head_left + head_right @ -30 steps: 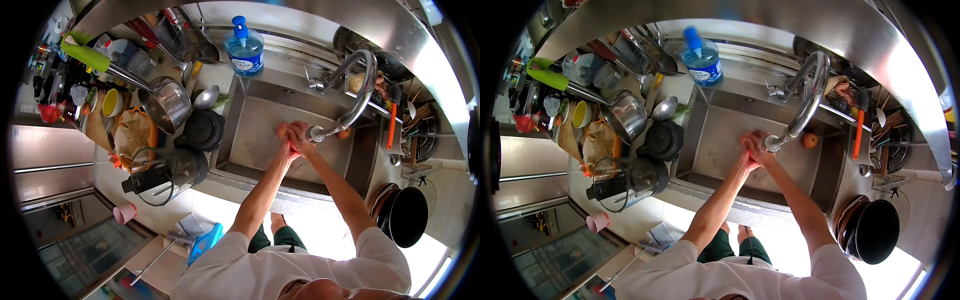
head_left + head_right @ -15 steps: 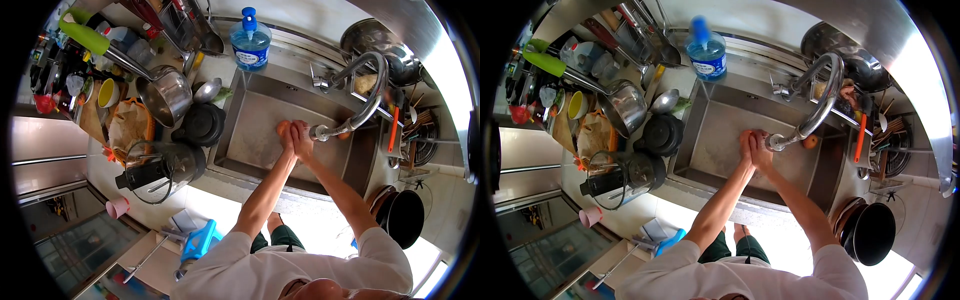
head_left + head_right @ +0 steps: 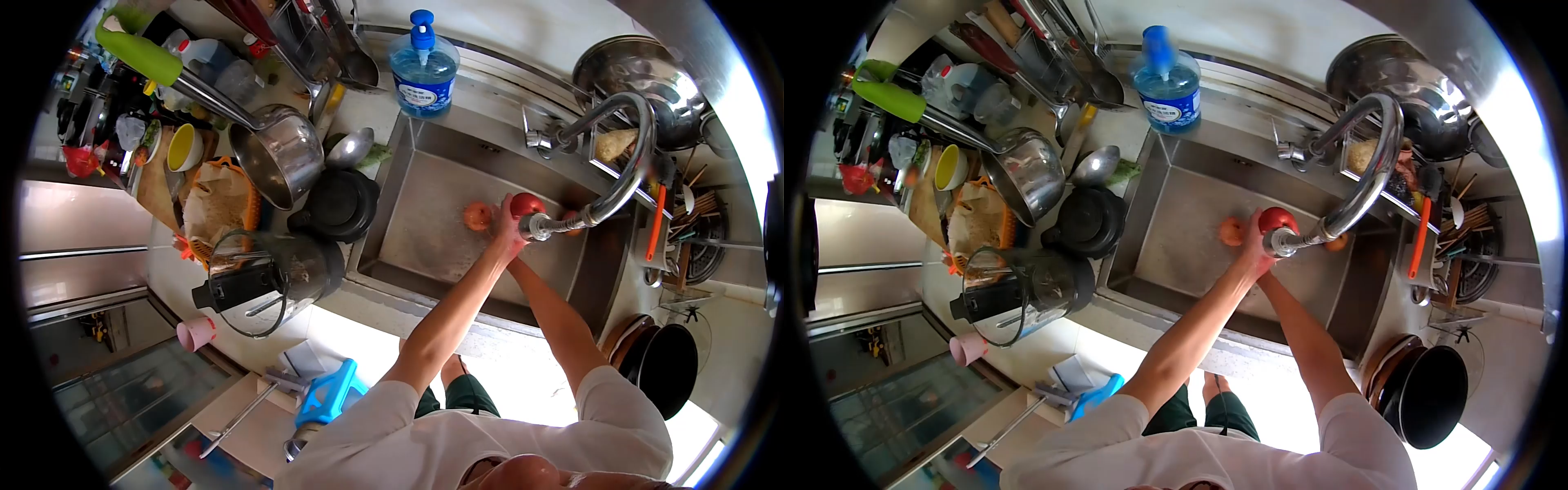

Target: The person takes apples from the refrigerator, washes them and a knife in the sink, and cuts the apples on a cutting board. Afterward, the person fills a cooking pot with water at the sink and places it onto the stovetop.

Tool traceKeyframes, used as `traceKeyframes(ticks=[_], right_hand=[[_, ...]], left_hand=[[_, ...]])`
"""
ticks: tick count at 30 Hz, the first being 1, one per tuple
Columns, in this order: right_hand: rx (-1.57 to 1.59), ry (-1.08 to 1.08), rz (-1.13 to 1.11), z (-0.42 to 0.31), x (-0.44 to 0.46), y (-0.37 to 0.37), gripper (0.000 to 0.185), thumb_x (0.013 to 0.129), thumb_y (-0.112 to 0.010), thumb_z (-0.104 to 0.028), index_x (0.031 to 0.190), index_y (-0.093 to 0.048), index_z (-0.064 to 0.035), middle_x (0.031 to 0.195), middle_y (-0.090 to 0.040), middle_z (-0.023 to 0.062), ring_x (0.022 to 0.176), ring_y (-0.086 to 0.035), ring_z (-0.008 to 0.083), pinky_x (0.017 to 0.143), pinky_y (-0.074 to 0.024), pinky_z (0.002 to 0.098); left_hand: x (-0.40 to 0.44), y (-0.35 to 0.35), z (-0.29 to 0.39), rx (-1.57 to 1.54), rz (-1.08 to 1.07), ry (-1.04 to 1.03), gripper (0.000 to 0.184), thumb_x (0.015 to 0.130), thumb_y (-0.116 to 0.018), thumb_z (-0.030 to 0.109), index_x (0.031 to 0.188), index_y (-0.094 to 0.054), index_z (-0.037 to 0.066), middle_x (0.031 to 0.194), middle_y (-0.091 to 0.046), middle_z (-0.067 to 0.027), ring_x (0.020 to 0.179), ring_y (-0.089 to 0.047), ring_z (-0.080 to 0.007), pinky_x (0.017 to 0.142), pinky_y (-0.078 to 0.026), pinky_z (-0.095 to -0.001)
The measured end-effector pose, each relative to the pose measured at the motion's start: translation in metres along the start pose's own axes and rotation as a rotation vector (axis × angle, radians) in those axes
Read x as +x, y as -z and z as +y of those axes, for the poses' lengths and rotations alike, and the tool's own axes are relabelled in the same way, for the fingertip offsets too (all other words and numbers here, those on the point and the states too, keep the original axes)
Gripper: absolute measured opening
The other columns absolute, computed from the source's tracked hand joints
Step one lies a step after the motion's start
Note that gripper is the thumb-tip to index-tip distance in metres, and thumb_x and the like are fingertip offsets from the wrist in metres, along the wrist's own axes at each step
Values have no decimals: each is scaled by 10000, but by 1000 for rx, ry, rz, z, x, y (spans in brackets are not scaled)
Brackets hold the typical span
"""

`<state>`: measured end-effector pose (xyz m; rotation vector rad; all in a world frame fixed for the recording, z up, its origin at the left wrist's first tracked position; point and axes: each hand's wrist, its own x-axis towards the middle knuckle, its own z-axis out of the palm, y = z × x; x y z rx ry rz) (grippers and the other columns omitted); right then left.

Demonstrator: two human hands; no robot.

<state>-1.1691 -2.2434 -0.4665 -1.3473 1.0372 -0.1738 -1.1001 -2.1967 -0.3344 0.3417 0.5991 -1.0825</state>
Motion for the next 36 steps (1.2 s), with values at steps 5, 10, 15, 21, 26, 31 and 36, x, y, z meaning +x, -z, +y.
traceKeyframes(ticks=[5, 10, 15, 21, 26, 31, 36], right_hand=[[-353, 40, -130, -8, 18, -28, 400, 817, -646, -257, 1182, -531, -139, 1106, -595, 34, 990, -573, 199, 885, -468, 387], [37, -102, -223, -7, -7, -15, 416, 800, -663, -257, 1178, -534, -141, 1094, -599, 40, 975, -577, 198, 875, -473, 393], [906, -401, -591, -29, -31, 19, 404, 850, -554, -387, 1175, -540, -147, 1173, -567, 82, 1056, -532, 251, 868, -458, 472], [1003, -288, -596, -43, -31, 6, 387, 886, -504, -408, 1112, -549, -97, 1080, -601, 103, 1006, -582, 248, 887, -475, 448], [641, -108, -312, -23, -25, -4, 439, 860, -535, -354, 1147, -525, -21, 1188, -551, 142, 1092, -519, 320, 919, -436, 437], [80, 162, 33, -71, -60, -3, 366, 842, -592, -313, 1091, -552, -48, 1038, -618, 81, 941, -597, 236, 818, -490, 391], [552, 166, -159, -54, -19, 13, 282, 843, -611, -335, 993, -574, -99, 936, -617, 18, 856, -602, 176, 744, -506, 337]], left_hand=[[2, 10, 22, 70, -117, -104, 508, 834, -666, 322, 1235, -439, 108, 1172, -537, -56, 1008, -561, -222, 807, -499, -433], [-7, 35, 46, 259, 52, -307, 526, 765, -724, 371, 1156, -494, 106, 1089, -570, -79, 971, -578, -218, 803, -504, -386], [5, 84, 52, 680, 569, -803, 519, 738, -755, 317, 1128, -507, 80, 1064, -546, -99, 970, -554, -249, 850, -467, -379], [17, 143, 63, 1878, 576, -705, 345, 781, -711, 238, 1050, -597, 55, 1038, -595, -161, 981, -552, -313, 835, -435, -397], [-34, 52, 22, 954, 182, -809, 223, 882, -568, 188, 1044, -614, 43, 1035, -616, -101, 953, -575, -240, 846, -450, -329], [-24, 61, 36, 307, -309, -42, 518, 932, -339, 458, 1164, -538, 39, 1134, -592, -96, 1028, -555, -201, 864, -461, -382], [-60, 8, -3, 667, -107, -375, 554, 909, -516, 208, 1390, -277, 70, 1333, -434, -115, 1214, -424, -207, 969, -406, -396]])
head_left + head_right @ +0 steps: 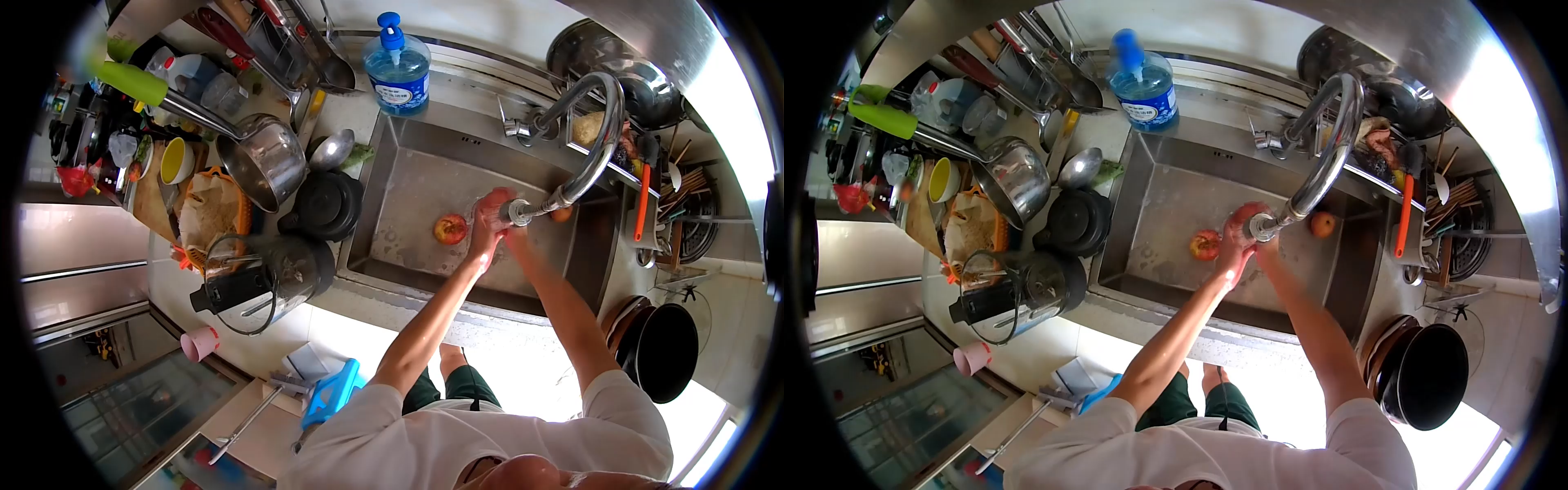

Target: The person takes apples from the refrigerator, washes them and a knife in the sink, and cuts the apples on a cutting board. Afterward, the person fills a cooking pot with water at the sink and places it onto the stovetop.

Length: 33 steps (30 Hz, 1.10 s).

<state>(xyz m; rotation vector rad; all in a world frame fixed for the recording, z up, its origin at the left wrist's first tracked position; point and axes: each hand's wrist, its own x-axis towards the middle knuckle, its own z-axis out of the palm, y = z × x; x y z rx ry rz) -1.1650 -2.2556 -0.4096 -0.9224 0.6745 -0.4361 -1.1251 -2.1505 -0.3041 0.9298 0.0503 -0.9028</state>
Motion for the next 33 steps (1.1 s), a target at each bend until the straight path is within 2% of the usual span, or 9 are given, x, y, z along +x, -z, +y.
traceKeyframes(ticks=[4, 12, 15, 18, 20, 22, 25, 28, 33], right_hand=[[244, -428, -120, -3, 30, 22, 303, 885, -558, -306, 1112, -555, -105, 1031, -617, 34, 896, -601, 154, 732, -498, 274], [-364, 91, 103, -43, -40, -48, 302, 900, -499, -206, 1179, -540, -99, 1102, -580, 23, 980, -546, 138, 840, -453, 306], [-664, 380, -148, -42, -40, -37, 342, 902, -490, -188, 1222, -531, -77, 1095, -593, 48, 970, -553, 155, 860, -439, 308], [-748, 144, -121, -44, -39, 9, 314, 914, -472, -174, 1189, -551, -43, 1034, -614, 67, 946, -561, 163, 862, -434, 306], [-598, 202, 48, -20, -16, 68, 293, 917, -476, -179, 1146, -574, -24, 967, -624, 71, 877, -558, 158, 838, -441, 310], [-1008, 367, 267, -35, -2, 95, 295, 914, -521, -245, 1111, -590, -37, 1063, -618, 86, 922, -570, 172, 823, -454, 318], [-54, 340, 315, 0, 75, 218, 354, 877, -570, -362, 1060, -610, -62, 1110, -599, 120, 1013, -574, 247, 822, -466, 391], [-2230, 915, 137, -49, 58, 200, 420, 831, -582, -458, 998, -615, -74, 1097, -583, 133, 1049, -554, 321, 797, -469, 466], [-2148, 382, 180, -27, 72, 202, 262, 823, -539, -295, 936, -595, -66, 998, -599, 117, 872, -581, 333, 619, -435, 510]], left_hand=[[14, 10, -38, -117, 69, -193, 617, 917, -551, 188, 1418, -208, 80, 1352, -385, -113, 1198, -427, -207, 984, -378, -337], [10, 8, 5, -307, 120, 67, 466, 942, -499, 404, 1327, -349, 190, 1255, -474, -83, 1090, -522, -189, 805, -499, -437], [22, 28, -8, -352, 22, 95, 341, 946, -511, 337, 1226, -442, 155, 1162, -542, -74, 998, -577, -178, 790, -518, -395], [27, 29, -22, -105, 6, -78, 215, 939, -531, 226, 1109, -517, 94, 1088, -587, -74, 944, -607, -176, 797, -528, -350], [29, 24, -24, 61, 3, -187, 160, 927, -542, 161, 1055, -548, 65, 1061, -602, -78, 925, -617, -179, 793, -535, -332], [27, 16, -22, 132, -36, -201, 131, 912, -552, 109, 1024, -569, 44, 1046, -611, -84, 910, -624, -184, 783, -540, -319], [30, 16, -19, -187, -32, 94, 185, 919, -535, 121, 1091, -552, 56, 1061, -604, -85, 914, -621, -187, 758, -553, -349], [22, 19, -8, -336, 0, 358, 327, 901, -568, 220, 1187, -509, 74, 1081, -589, -85, 913, -619, -193, 746, -556, -401], [18, 47, -31, 529, -170, -73, 302, 788, -698, 273, 989, -635, 57, 914, -643, -51, 890, -624, -163, 726, -521, -328]])
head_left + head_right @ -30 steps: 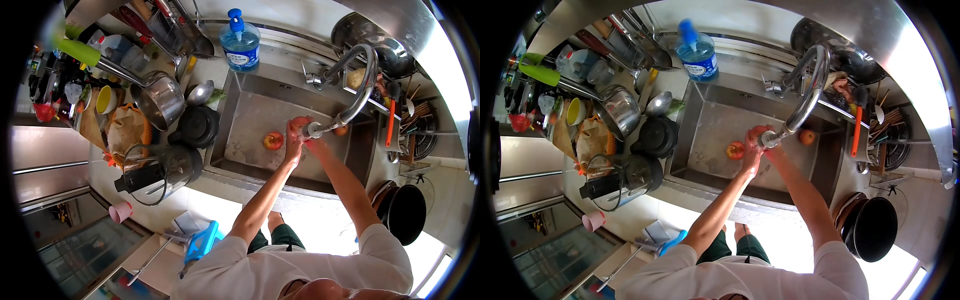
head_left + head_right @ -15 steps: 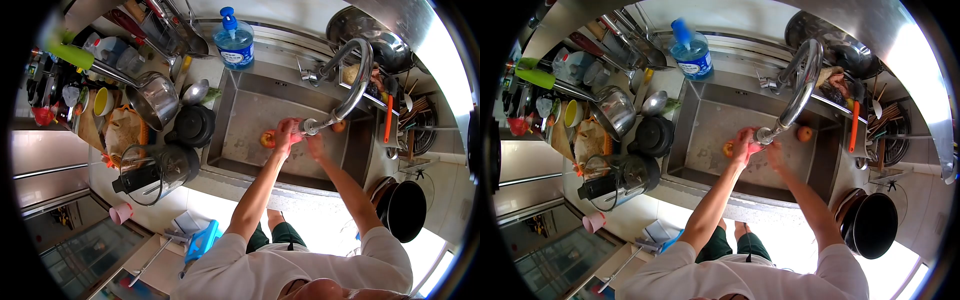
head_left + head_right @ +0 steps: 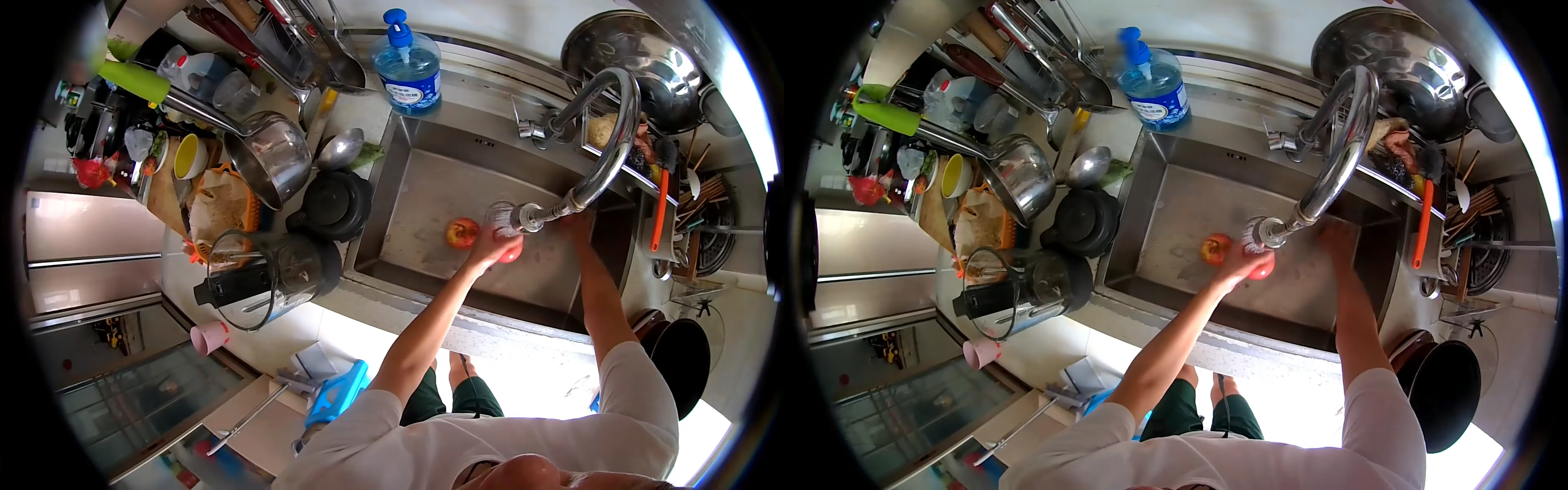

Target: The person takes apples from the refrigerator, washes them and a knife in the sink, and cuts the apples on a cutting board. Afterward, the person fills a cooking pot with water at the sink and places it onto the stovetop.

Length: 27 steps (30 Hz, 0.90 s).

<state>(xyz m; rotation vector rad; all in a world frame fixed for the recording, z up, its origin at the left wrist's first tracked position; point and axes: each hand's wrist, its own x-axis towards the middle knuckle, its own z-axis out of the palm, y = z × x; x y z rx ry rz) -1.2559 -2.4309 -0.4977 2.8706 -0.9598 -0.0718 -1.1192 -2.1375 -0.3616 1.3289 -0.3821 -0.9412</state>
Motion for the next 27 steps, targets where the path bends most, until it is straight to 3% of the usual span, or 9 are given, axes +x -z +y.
traceKeyframes(ticks=[6, 11, 14, 15, 18, 20, 23, 26, 27], right_hand=[[1438, -266, -564, -70, -36, 57, 301, 828, -606, -297, 1070, -549, -127, 1028, -587, 77, 860, -603, 205, 658, -487, 403], [2204, -417, -934, -159, -43, 127, 387, 824, -658, -316, 1155, -534, -161, 1121, -576, 38, 945, -586, 158, 851, -474, 360], [2316, -13, -789, -178, -36, 132, 408, 825, -652, -333, 1164, -529, -144, 1132, -574, 43, 992, -572, 174, 859, -472, 367], [2287, -66, -690, -181, -38, 132, 418, 826, -647, -346, 1164, -530, -130, 1132, -575, 45, 1012, -564, 181, 870, -465, 369], [1999, -213, -443, -182, -51, 125, 469, 831, -628, -393, 1175, -526, -91, 1145, -570, 51, 1065, -542, 202, 911, -439, 382], [1570, -279, -334, -189, -62, 142, 526, 836, -608, -435, 1197, -514, -65, 1170, -554, 54, 1089, -529, 219, 945, -417, 398], [822, 374, 76, -185, -66, 180, 576, 822, -623, -444, 1213, -502, -40, 1213, -520, 81, 1099, -519, 230, 951, -408, 397], [775, 679, 145, -172, -49, 237, 595, 800, -658, -423, 1223, -496, -38, 1250, -484, 114, 1109, -503, 229, 922, -422, 387], [1383, 477, -86, -182, -55, 238, 585, 773, -695, -393, 1199, -513, -36, 1189, -519, 120, 1092, -506, 216, 887, -438, 369]], left_hand=[[-16, 13, -72, 1200, -312, -246, 262, 665, -719, 150, 916, -664, 98, 901, -624, -106, 895, -602, -279, 745, -501, -379], [-12, 23, -83, 1043, -196, -68, 289, 706, -664, 109, 994, -649, 106, 1036, -577, -97, 1036, -544, -266, 835, -475, -395], [-6, 30, -72, 308, 177, -83, 386, 747, -645, 120, 1125, -582, 78, 1066, -579, -67, 1040, -541, -212, 876, -459, -371], [-6, 17, -59, -511, 396, 111, 511, 841, -610, 191, 1311, -437, 92, 1183, -535, -61, 1113, -501, -167, 950, -417, -366], [-12, 13, -2, -918, 212, 114, 504, 913, -539, 313, 1346, -401, 96, 1253, -507, -85, 1123, -511, -174, 960, -419, -379], [-6, -1, 9, -868, 180, 49, 462, 958, -403, 396, 1290, -452, 79, 1189, -555, -78, 1072, -543, -185, 931, -438, -355], [-1, -1, 15, -929, 109, 62, 467, 966, -305, 408, 1163, -524, 45, 1074, -613, -86, 998, -588, -215, 886, -467, -348], [9, 15, 33, -808, -98, 472, 478, 947, -304, 418, 1136, -545, 51, 1076, -608, -98, 926, -615, -203, 804, -505, -345], [0, 12, 43, -779, -101, 556, 482, 928, -318, 413, 1140, -543, 43, 1051, -612, -107, 883, -627, -215, 763, -522, -344]])
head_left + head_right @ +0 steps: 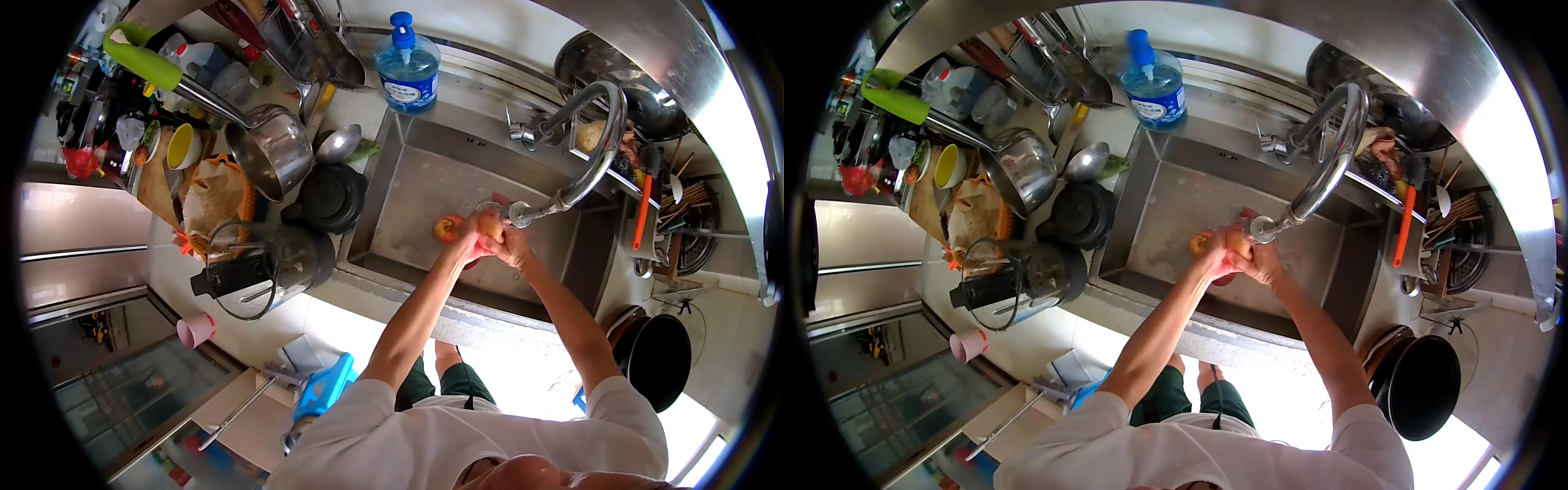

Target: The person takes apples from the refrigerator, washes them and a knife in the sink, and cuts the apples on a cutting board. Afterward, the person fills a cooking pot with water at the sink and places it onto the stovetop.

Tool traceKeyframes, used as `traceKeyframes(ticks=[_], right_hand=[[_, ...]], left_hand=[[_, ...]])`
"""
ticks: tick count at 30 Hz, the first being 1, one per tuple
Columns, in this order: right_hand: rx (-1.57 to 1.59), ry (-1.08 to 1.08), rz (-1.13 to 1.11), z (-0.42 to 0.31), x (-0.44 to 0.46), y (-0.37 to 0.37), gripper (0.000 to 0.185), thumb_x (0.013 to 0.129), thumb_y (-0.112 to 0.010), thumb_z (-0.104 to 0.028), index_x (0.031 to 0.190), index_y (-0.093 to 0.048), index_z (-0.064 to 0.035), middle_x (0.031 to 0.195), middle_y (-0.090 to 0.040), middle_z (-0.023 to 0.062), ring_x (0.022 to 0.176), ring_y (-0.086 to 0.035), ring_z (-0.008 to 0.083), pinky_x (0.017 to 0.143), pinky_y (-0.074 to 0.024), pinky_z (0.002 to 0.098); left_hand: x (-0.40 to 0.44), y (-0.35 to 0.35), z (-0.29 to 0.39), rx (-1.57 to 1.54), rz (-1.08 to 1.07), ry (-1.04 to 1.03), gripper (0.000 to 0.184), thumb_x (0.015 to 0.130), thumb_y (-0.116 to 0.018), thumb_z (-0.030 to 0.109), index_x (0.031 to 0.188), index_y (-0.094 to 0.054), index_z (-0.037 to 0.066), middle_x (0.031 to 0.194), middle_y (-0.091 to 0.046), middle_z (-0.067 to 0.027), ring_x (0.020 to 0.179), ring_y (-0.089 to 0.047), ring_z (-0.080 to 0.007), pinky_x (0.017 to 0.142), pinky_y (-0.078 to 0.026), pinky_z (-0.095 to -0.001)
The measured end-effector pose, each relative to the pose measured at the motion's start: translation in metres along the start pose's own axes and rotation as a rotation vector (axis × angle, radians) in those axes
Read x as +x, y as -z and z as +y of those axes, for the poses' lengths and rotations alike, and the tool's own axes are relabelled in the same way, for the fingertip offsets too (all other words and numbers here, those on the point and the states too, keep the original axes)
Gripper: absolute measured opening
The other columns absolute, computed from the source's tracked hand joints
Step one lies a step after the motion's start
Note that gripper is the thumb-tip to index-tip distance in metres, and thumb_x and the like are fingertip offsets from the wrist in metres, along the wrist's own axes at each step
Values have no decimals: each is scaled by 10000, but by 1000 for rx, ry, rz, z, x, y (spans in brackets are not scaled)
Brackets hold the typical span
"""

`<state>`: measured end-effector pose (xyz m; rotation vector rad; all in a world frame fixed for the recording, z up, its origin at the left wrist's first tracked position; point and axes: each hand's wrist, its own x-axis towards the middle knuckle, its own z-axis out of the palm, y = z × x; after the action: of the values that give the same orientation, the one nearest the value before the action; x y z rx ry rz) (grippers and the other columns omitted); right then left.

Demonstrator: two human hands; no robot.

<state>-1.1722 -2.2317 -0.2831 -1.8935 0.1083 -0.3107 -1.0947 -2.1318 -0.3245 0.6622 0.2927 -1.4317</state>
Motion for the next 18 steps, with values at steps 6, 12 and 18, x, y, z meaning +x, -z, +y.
traceKeyframes(ticks=[6, 12, 18], right_hand=[[499, -461, 384, 70, 7, -23, 301, 864, -578, -256, 1105, -573, -76, 1059, -582, 29, 952, -550, 155, 804, -469, 304], [-591, 310, 178, -1, 25, -12, 260, 857, -545, -227, 1030, -600, -41, 1036, -583, 125, 964, -563, 276, 839, -453, 368], [363, -301, 281, 46, 19, -7, 257, 851, -581, -212, 1034, -600, -34, 979, -595, 69, 916, -574, 189, 755, -468, 319]], left_hand=[[31, -12, -33, 431, 481, -844, 443, 964, -340, 383, 1165, -524, 34, 1036, -611, -117, 901, -619, -207, 840, -480, -324], [12, 6, -1, 55, 144, -207, 394, 923, -306, 382, 1039, -571, 116, 1003, -612, -98, 950, -590, -200, 682, -513, -382], [-10, -39, 3, 318, 282, -573, 396, 960, -334, 334, 1200, -510, 73, 1049, -595, -95, 971, -579, -247, 830, -476, -336]])
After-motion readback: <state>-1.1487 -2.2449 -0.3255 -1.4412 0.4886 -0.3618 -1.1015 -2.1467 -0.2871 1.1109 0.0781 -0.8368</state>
